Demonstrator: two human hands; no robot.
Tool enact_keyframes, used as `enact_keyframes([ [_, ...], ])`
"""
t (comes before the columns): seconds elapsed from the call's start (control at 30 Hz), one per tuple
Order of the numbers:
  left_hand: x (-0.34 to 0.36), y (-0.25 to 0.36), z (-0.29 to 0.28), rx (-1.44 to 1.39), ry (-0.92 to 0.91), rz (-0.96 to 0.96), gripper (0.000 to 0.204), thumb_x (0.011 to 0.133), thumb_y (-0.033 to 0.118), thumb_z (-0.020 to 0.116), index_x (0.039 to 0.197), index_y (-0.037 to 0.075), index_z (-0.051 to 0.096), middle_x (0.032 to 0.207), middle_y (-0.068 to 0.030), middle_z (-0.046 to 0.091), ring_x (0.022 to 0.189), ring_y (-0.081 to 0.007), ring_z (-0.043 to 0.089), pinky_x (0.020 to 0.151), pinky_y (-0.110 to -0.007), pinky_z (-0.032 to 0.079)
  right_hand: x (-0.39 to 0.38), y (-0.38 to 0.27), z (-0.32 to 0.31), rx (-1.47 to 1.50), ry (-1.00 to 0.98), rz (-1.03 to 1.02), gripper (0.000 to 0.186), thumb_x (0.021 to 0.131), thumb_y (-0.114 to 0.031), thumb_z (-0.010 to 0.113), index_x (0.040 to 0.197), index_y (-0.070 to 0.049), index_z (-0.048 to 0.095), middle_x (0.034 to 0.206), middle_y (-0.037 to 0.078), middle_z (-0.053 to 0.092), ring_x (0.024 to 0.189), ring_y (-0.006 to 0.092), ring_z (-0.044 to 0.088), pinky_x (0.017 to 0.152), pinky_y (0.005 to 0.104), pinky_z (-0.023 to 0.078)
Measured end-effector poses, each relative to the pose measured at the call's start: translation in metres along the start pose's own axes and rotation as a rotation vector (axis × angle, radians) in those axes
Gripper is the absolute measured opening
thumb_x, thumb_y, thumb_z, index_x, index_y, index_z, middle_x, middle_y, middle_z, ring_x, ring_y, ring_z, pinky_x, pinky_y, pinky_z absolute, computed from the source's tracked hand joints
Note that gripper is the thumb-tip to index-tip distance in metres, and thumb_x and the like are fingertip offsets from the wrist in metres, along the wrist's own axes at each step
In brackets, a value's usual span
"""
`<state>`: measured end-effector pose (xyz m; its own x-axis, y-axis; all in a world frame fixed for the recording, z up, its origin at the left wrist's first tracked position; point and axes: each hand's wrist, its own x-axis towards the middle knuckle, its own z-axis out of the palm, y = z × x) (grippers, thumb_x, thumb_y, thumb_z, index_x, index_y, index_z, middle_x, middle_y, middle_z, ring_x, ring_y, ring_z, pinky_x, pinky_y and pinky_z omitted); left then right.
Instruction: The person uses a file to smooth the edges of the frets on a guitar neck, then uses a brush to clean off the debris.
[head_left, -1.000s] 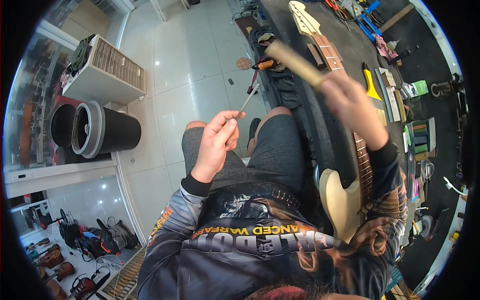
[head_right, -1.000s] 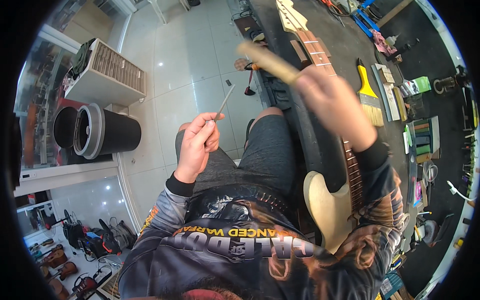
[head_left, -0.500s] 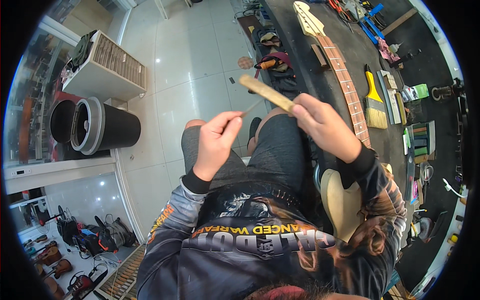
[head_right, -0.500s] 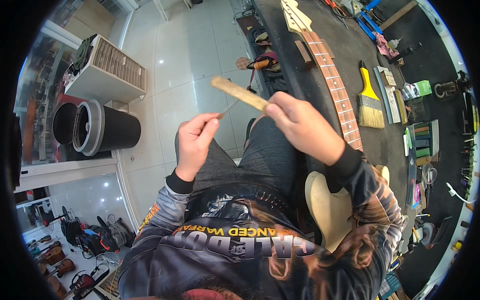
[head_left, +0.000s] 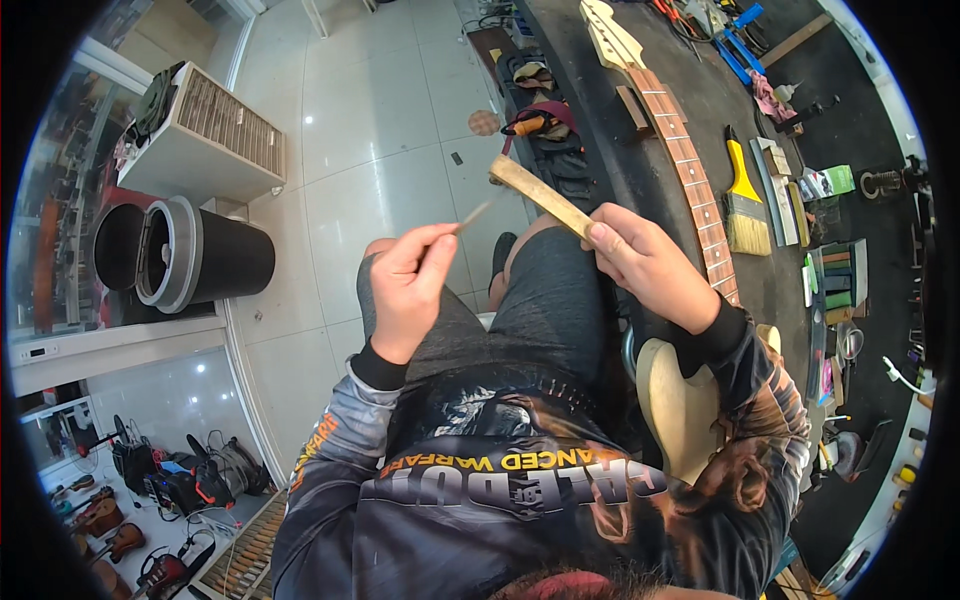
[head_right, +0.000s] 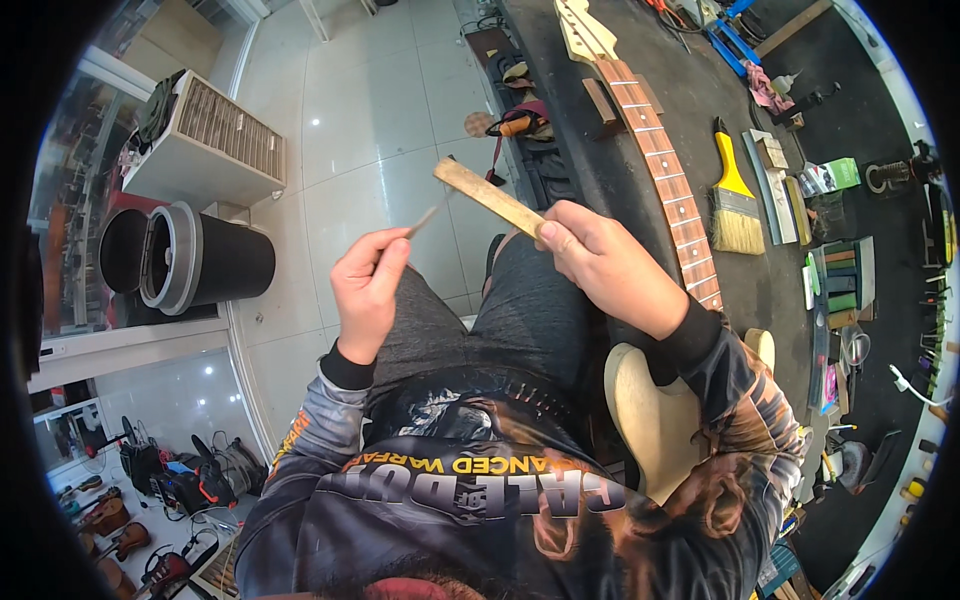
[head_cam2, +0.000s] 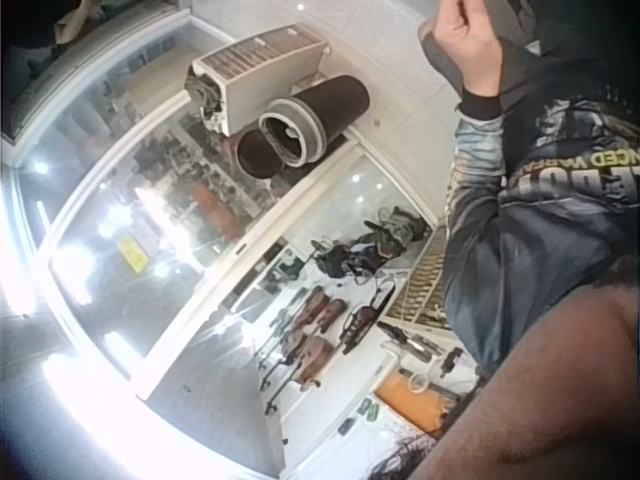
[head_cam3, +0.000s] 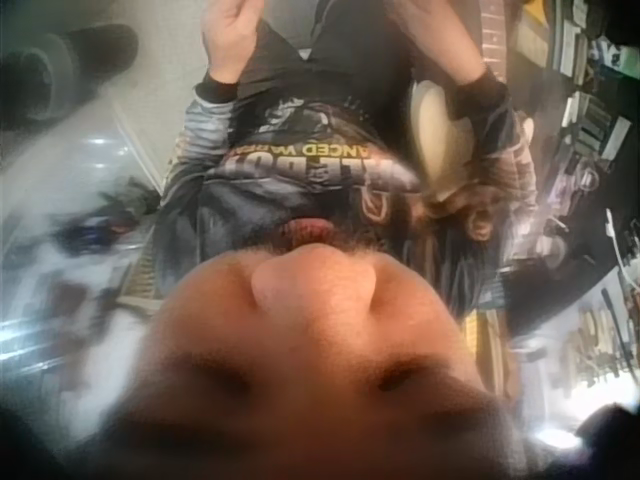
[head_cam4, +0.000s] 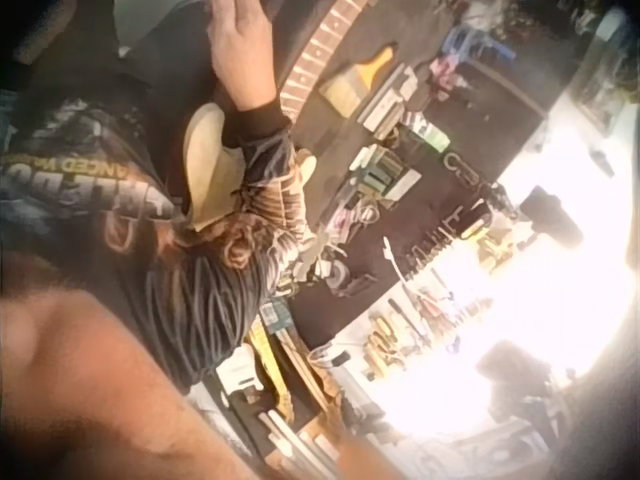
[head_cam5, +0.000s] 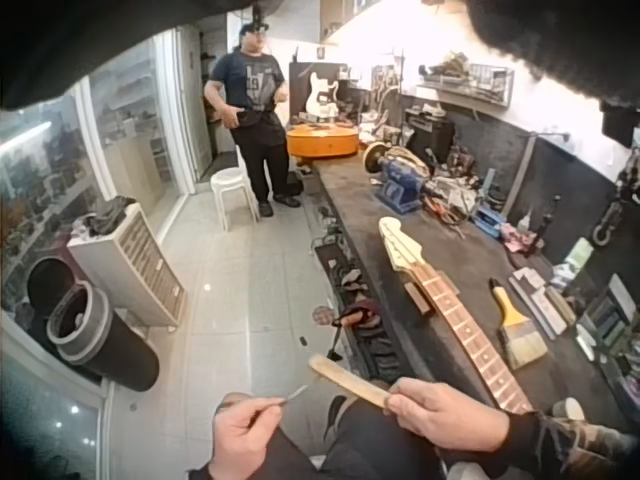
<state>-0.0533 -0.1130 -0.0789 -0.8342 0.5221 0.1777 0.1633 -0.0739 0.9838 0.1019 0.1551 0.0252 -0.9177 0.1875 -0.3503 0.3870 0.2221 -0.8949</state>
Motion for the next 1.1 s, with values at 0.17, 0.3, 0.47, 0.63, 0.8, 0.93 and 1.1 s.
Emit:
enact_keyframes([
  [0.17, 0.000, 0.011, 0.008, 0.175, -0.046, 0.129, 0.015, 0.109, 0.003, 0.076, 0.121, -0.004, 0.083, 0.074, 0.0065, 0.058, 0.064, -0.0020, 0.046, 0.058, -0.024, 0.035, -0.002, -0.008, 0.006, 0.053, 0.017, 0.036, 0.029, 0.123, -0.026, 0.055, 0.112, -0.001, 0.065, 0.080, 0.000, 0.054, 0.074, 0.0094, 0.052, 0.067, 0.0313, 0.046],
  [0.3, 0.005, 0.013, 0.007, 0.184, -0.020, 0.138, 0.015, 0.109, 0.003, 0.076, 0.120, -0.004, 0.083, 0.074, 0.0062, 0.062, 0.064, -0.0023, 0.051, 0.058, -0.024, 0.038, 0.001, 0.004, 0.008, -0.140, 0.040, -0.063, 0.027, 0.122, -0.025, 0.058, 0.114, 0.001, 0.065, 0.080, 0.008, 0.061, 0.075, 0.0187, 0.060, 0.071, 0.0390, 0.051],
  [0.47, 0.004, 0.023, 0.017, 0.207, -0.069, 0.118, 0.015, 0.109, 0.004, 0.076, 0.120, -0.003, 0.083, 0.074, 0.0056, 0.063, 0.065, -0.0030, 0.053, 0.060, -0.024, 0.042, -0.003, -0.007, 0.017, -0.224, 0.129, -0.121, 0.027, 0.120, -0.024, 0.059, 0.114, 0.002, 0.065, 0.083, 0.018, 0.066, 0.078, 0.0332, 0.067, 0.076, 0.0459, 0.054],
  [0.63, 0.009, 0.018, 0.014, 0.037, 0.039, -0.038, 0.018, 0.112, 0.008, 0.074, 0.122, -0.005, 0.082, 0.089, 0.0072, 0.067, 0.077, -0.0015, 0.053, 0.067, -0.023, 0.041, -0.007, -0.009, 0.021, -0.312, 0.103, -0.161, 0.025, 0.120, -0.023, 0.059, 0.120, 0.001, 0.066, 0.086, 0.023, 0.068, 0.082, 0.0447, 0.070, 0.075, 0.0484, 0.053],
  [0.8, 0.006, 0.020, 0.024, -0.005, 0.019, -0.046, 0.017, 0.112, 0.006, 0.074, 0.122, -0.004, 0.082, 0.088, 0.0067, 0.067, 0.076, -0.0014, 0.054, 0.065, -0.023, 0.040, -0.008, -0.014, 0.023, -0.289, 0.145, -0.134, 0.025, 0.120, -0.023, 0.059, 0.115, 0.001, 0.063, 0.082, 0.023, 0.065, 0.080, 0.0446, 0.069, 0.074, 0.0498, 0.053],
  [0.93, 0.007, 0.025, 0.025, 0.083, -0.059, 0.044, 0.016, 0.112, 0.007, 0.075, 0.120, -0.004, 0.082, 0.085, 0.0089, 0.065, 0.074, -0.0005, 0.053, 0.064, -0.022, 0.041, -0.005, -0.003, 0.026, -0.300, 0.096, -0.209, 0.025, 0.121, -0.023, 0.058, 0.115, 0.001, 0.063, 0.082, 0.023, 0.064, 0.080, 0.0460, 0.069, 0.073, 0.0506, 0.052],
  [1.1, 0.018, 0.013, 0.009, -0.025, 0.065, -0.057, 0.016, 0.112, 0.009, 0.075, 0.119, -0.004, 0.081, 0.085, 0.0089, 0.064, 0.074, -0.0003, 0.051, 0.065, -0.022, 0.039, -0.010, -0.008, 0.023, -0.263, 0.077, -0.161, 0.024, 0.121, -0.022, 0.057, 0.116, 0.000, 0.060, 0.085, 0.025, 0.064, 0.082, 0.0467, 0.068, 0.074, 0.0522, 0.052],
])
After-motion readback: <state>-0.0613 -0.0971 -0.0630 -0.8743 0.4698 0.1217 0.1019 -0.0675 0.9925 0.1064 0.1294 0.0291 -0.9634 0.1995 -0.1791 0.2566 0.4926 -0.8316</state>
